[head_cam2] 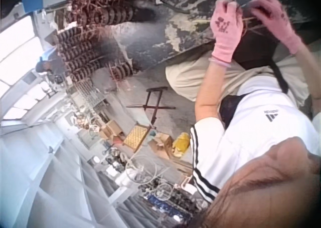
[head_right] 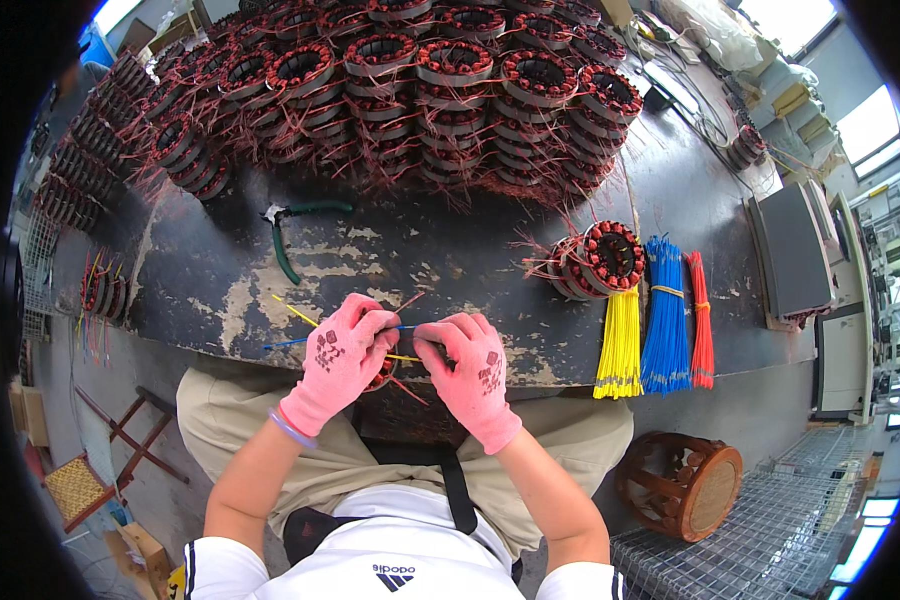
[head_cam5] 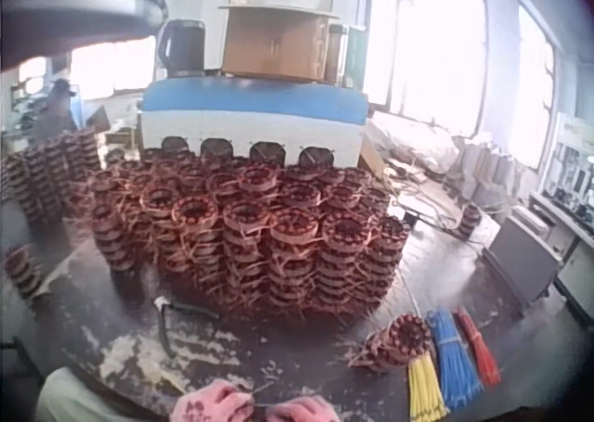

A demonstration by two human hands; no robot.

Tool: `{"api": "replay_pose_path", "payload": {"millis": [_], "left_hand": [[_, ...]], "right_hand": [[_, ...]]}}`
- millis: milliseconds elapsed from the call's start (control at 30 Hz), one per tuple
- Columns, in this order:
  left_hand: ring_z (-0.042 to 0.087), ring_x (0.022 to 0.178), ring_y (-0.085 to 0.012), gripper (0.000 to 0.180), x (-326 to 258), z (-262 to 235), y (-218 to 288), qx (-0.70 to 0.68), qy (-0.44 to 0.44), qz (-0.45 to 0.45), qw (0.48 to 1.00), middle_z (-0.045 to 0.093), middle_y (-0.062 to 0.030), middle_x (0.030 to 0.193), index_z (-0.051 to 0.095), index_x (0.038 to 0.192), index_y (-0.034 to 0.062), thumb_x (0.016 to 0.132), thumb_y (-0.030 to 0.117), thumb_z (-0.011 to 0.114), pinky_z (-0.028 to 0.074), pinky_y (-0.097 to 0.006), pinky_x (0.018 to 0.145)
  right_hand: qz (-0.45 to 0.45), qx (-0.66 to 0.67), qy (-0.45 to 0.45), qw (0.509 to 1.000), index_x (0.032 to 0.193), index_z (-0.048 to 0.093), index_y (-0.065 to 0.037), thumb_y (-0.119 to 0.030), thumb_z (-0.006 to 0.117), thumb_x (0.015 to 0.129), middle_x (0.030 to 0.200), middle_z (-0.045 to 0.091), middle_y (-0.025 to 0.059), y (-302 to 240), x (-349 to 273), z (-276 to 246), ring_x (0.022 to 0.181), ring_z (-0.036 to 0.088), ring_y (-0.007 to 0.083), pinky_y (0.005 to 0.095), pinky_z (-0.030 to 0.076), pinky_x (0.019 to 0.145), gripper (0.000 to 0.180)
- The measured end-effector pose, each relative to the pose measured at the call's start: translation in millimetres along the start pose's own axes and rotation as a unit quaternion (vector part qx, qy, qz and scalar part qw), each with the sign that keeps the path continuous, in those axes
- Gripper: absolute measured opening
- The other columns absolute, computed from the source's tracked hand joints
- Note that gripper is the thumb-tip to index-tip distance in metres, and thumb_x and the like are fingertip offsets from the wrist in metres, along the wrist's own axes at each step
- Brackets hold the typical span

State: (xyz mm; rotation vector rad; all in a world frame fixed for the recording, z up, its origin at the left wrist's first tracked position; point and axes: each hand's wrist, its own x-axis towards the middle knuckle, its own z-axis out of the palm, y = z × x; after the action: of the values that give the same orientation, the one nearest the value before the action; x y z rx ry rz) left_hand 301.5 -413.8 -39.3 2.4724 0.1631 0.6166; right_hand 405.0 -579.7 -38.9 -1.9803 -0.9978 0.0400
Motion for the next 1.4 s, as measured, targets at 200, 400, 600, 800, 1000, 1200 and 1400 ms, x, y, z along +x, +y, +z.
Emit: {"api": "replay_pose_path", "payload": {"millis": [200, 400, 600, 800, 1000, 1200, 1400], "left_hand": [[0.066, 0.089, -0.0316, 0.018, 6.5, -8.6, 4.7, -0.007, -0.031, 0.024, 0.999, 0.062, -0.0092, 0.103, 0.065, 0.101, 0.0081, 0.084, 0.006, 0.07, 0.054, -0.041, 0.073], [0.066, 0.093, -0.0325, 0.013, 7.2, -9.0, 9.4, -0.007, -0.045, 0.004, 0.999, 0.064, -0.0102, 0.102, 0.066, 0.099, 0.0066, 0.086, 0.008, 0.069, 0.054, -0.042, 0.078], [0.067, 0.095, -0.0318, 0.015, 7.0, -7.9, 13.0, -0.025, -0.06, -0.027, 0.997, 0.068, -0.0101, 0.104, 0.069, 0.1, 0.0071, 0.086, 0.012, 0.071, 0.054, -0.042, 0.08], [0.067, 0.09, -0.0281, 0.016, 1.8, 6.4, 6.5, -0.026, -0.033, 0.013, 0.999, 0.069, -0.0048, 0.1, 0.07, 0.095, 0.0095, 0.082, 0.016, 0.076, 0.054, -0.04, 0.078], [0.068, 0.089, -0.028, 0.016, 1.8, 4.4, 6.2, -0.034, -0.033, -0.006, 0.999, 0.071, -0.0041, 0.099, 0.071, 0.094, 0.0086, 0.079, 0.011, 0.076, 0.055, -0.039, 0.078], [0.068, 0.088, -0.0282, 0.015, 2.3, 7.2, 5.5, -0.049, -0.032, -0.004, 0.998, 0.071, -0.0042, 0.098, 0.071, 0.093, 0.0089, 0.079, 0.01, 0.074, 0.055, -0.039, 0.077], [0.067, 0.087, -0.0272, 0.017, 1.7, 5.0, 4.9, -0.048, -0.055, 0.007, 0.997, 0.07, -0.0034, 0.098, 0.07, 0.095, 0.0093, 0.078, 0.009, 0.074, 0.054, -0.039, 0.076]], "right_hand": [[-0.057, 0.013, -0.032, 0.998, 0.096, 0.07, -0.009, -0.006, 0.071, 0.082, 0.102, 0.07, 0.0064, -0.5, 13.8, -8.7, 0.095, 0.063, 0.0309, 0.0404, 0.051, 0.085, 0.014], [0.058, 0.12, -0.092, 0.987, 0.1, 0.068, -0.005, -0.005, 0.067, 0.087, 0.097, 0.071, 0.012, 0.6, 15.1, -7.2, 0.095, 0.066, 0.0336, 0.0409, 0.052, 0.084, 0.013], [0.072, 0.12, -0.124, 0.982, 0.102, 0.068, -0.004, -0.006, 0.066, 0.091, 0.095, 0.071, 0.0113, -2.8, 21.9, -15.8, 0.087, 0.068, 0.0286, 0.0377, 0.054, 0.08, 0.011], [0.265, 0.227, -0.207, 0.914, 0.104, 0.067, 0.0, -0.009, 0.066, 0.094, 0.092, 0.07, 0.0025, 12.0, 32.8, -14.6, 0.084, 0.061, 0.0083, 0.0285, 0.052, 0.075, 0.013], [0.008, -0.007, -0.104, 0.995, 0.112, 0.068, -0.002, -0.017, 0.077, 0.084, 0.105, 0.072, 0.0061, 2.9, 18.5, -26.4, 0.092, 0.067, 0.0183, 0.0322, 0.054, 0.08, 0.032], [-0.215, -0.25, -0.106, 0.938, 0.115, 0.069, -0.01, -0.023, 0.073, 0.083, 0.106, 0.069, 0.0036, 13.3, 12.1, -18.7, 0.087, 0.065, 0.0257, 0.04, 0.054, 0.075, 0.035], [0.307, 0.293, -0.341, 0.839, 0.105, 0.069, -0.003, -0.017, 0.061, 0.097, 0.087, 0.066, 0.0008, 22.6, 25.4, -23.4, 0.079, 0.056, 0.0064, 0.0255, 0.048, 0.072, 0.018]]}}
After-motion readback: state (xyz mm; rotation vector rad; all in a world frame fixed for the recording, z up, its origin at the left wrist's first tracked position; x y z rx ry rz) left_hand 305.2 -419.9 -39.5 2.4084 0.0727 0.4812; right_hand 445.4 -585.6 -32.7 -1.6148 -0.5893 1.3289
